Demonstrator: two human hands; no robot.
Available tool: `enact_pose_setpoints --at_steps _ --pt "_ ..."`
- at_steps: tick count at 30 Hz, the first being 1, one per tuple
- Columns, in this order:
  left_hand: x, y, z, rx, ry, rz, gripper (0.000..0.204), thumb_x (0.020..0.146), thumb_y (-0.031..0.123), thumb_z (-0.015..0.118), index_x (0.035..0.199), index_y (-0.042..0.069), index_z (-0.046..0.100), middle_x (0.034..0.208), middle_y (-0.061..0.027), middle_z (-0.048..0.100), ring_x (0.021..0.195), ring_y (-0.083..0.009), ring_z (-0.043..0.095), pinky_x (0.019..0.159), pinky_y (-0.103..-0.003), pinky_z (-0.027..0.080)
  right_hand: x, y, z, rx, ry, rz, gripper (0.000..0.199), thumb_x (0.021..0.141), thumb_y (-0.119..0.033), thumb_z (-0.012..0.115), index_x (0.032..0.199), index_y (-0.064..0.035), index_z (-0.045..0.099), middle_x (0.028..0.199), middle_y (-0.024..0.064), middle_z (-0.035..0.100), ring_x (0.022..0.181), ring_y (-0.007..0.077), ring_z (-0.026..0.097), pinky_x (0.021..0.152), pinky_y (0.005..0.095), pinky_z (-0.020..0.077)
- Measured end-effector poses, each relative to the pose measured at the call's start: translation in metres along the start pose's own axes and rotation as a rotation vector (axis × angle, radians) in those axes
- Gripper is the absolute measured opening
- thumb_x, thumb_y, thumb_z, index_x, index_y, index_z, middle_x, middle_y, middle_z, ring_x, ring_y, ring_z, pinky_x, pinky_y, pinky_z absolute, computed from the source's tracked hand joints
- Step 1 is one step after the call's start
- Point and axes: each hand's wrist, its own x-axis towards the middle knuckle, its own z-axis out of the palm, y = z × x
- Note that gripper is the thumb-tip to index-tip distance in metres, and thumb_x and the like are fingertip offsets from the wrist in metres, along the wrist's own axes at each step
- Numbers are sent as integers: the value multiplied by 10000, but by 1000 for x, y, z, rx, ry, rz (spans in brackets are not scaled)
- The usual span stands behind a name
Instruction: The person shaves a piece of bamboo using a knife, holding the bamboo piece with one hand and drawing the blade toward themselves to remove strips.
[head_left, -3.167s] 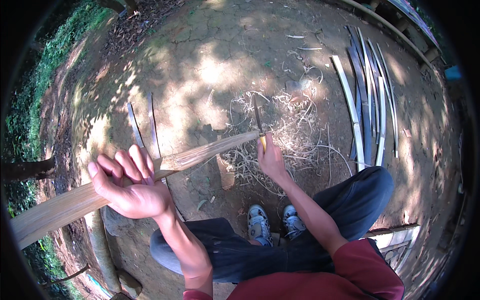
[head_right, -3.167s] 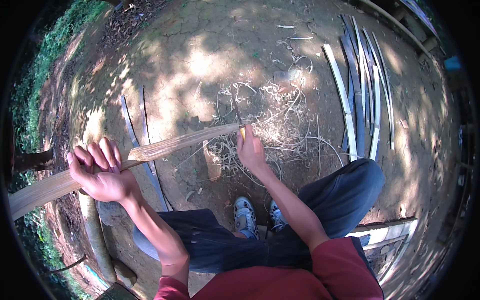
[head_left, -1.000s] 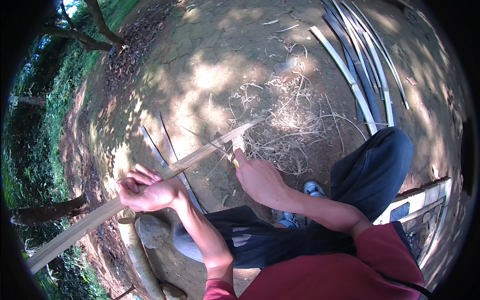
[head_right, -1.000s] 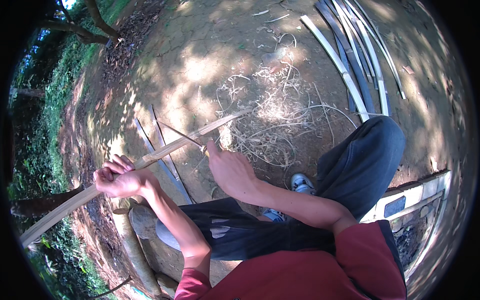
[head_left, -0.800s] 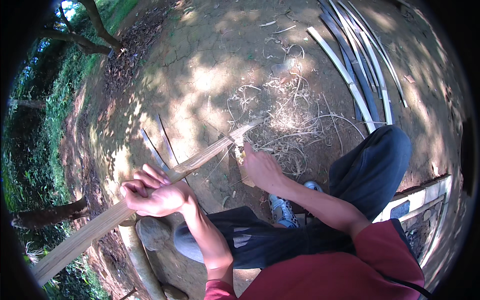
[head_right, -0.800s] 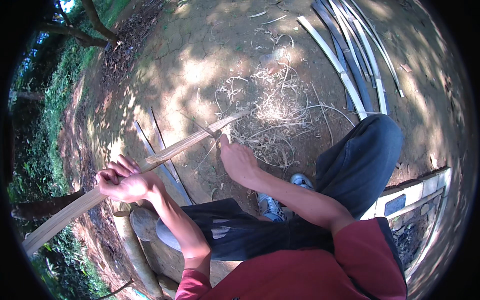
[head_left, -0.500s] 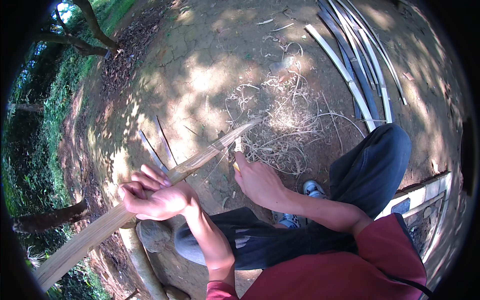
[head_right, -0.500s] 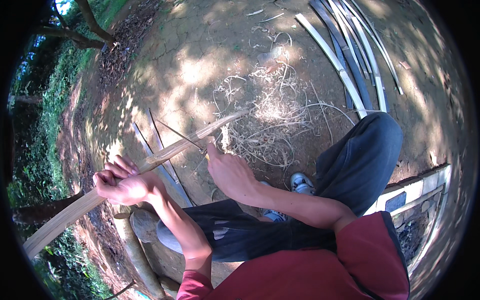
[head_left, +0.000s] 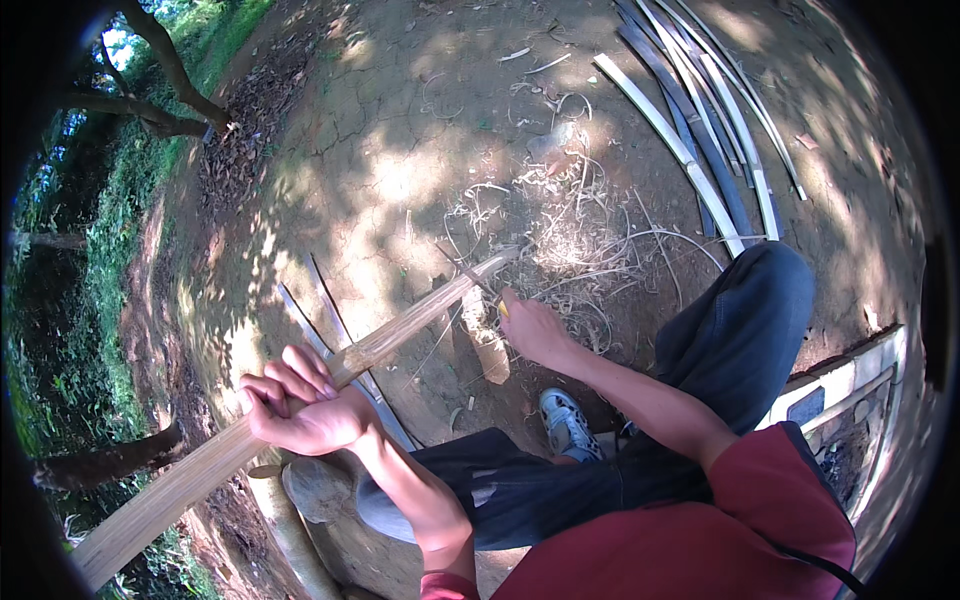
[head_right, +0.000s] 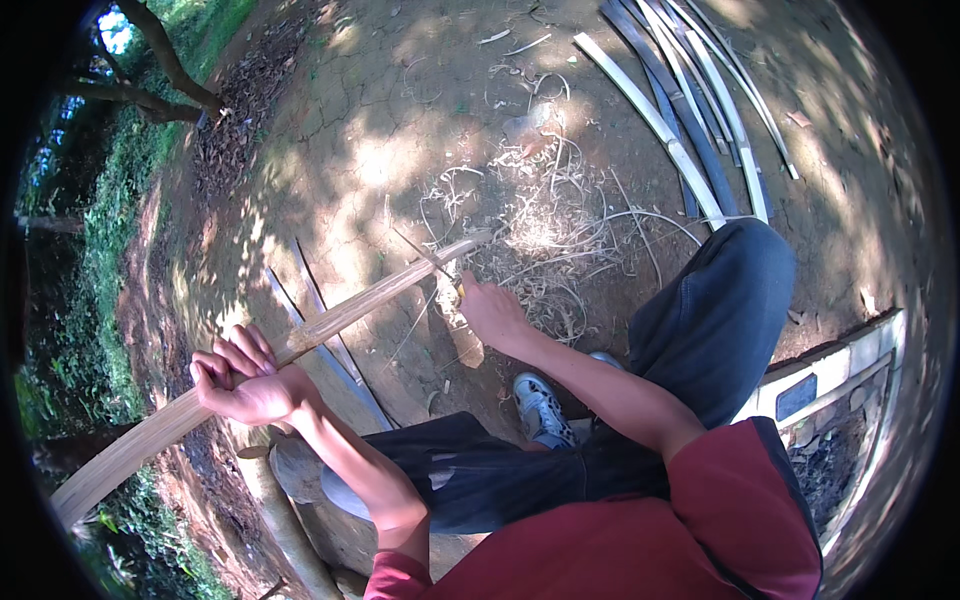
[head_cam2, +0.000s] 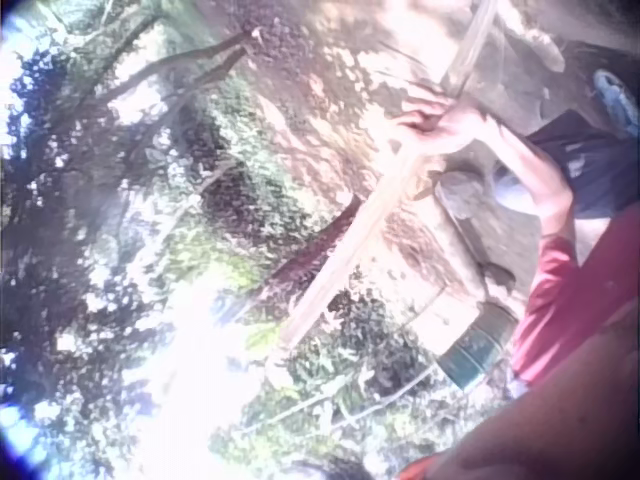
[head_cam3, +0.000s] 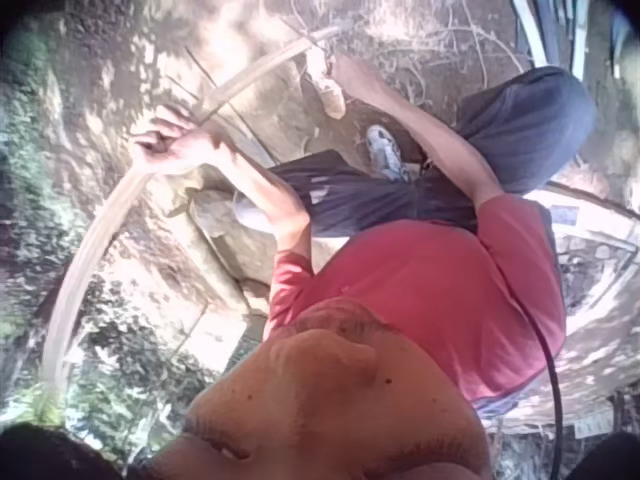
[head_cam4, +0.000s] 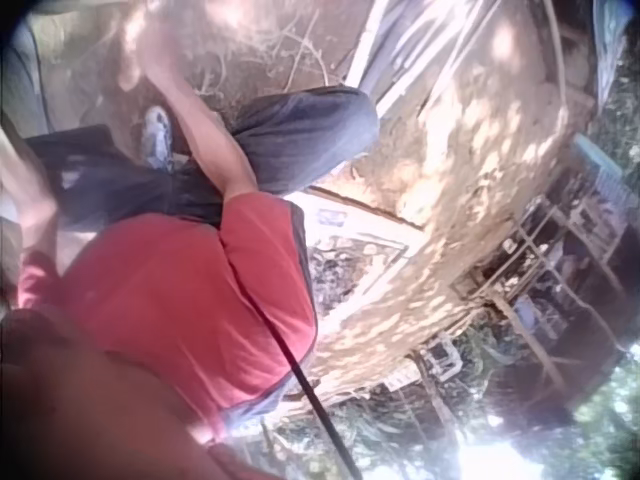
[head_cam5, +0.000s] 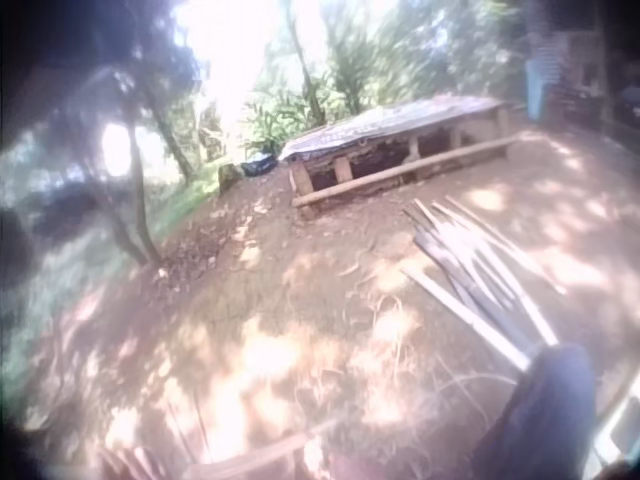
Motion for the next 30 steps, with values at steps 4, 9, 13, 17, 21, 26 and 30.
enact_pose_setpoints --at_steps 4,9,13,17,21,26,30 --pt "19 0 -17 -43 -123 -121 354 938 284 366 631 157 245 448 27 226 380 -82 209 347 -208 175 13 13 4 -59 3 19 284 870 -166 499 1034 60 445 734 258 609 730 427 614 676 508 480" --pt "44 3 -51 -129 -214 -287 339 938 251 377 625 156 288 456 31 256 403 -76 226 368 -211 190 26 52 -17 1 140 188 296 867 -193 497 1047 39 458 806 250 618 786 425 610 719 496 483" --pt "58 -3 -86 -250 -302 -328 359 880 225 454 566 175 287 428 43 240 383 -74 199 377 -213 180 35 75 -45 44 290 250 290 866 -195 491 1046 32 469 825 263 615 819 422 608 747 503 475" --pt "67 -11 -126 -276 -209 -303 361 873 195 465 560 180 286 428 42 237 377 -81 188 380 -223 183 24 63 -62 117 293 341 290 868 -213 487 1030 27 478 831 276 611 840 422 603 758 501 470" --pt "66 -16 -137 -326 -123 -280 371 879 181 461 552 188 286 432 43 227 376 -89 180 380 -244 181 24 69 -60 70 251 254 322 882 -234 470 1048 42 473 838 269 616 837 421 606 758 496 473" --pt "62 -4 -132 -283 41 -229 379 868 184 463 540 183 274 435 37 228 377 -95 180 375 -244 167 15 45 -53 24 248 154 346 923 -245 451 1053 74 474 805 254 623 786 420 616 723 498 476" --pt "59 21 -103 -84 341 -185 365 847 199 457 533 175 271 435 39 233 373 -96 179 362 -240 147 3 16 -49 34 119 52 346 930 -246 452 1072 69 476 784 257 620 784 430 611 716 511 468"
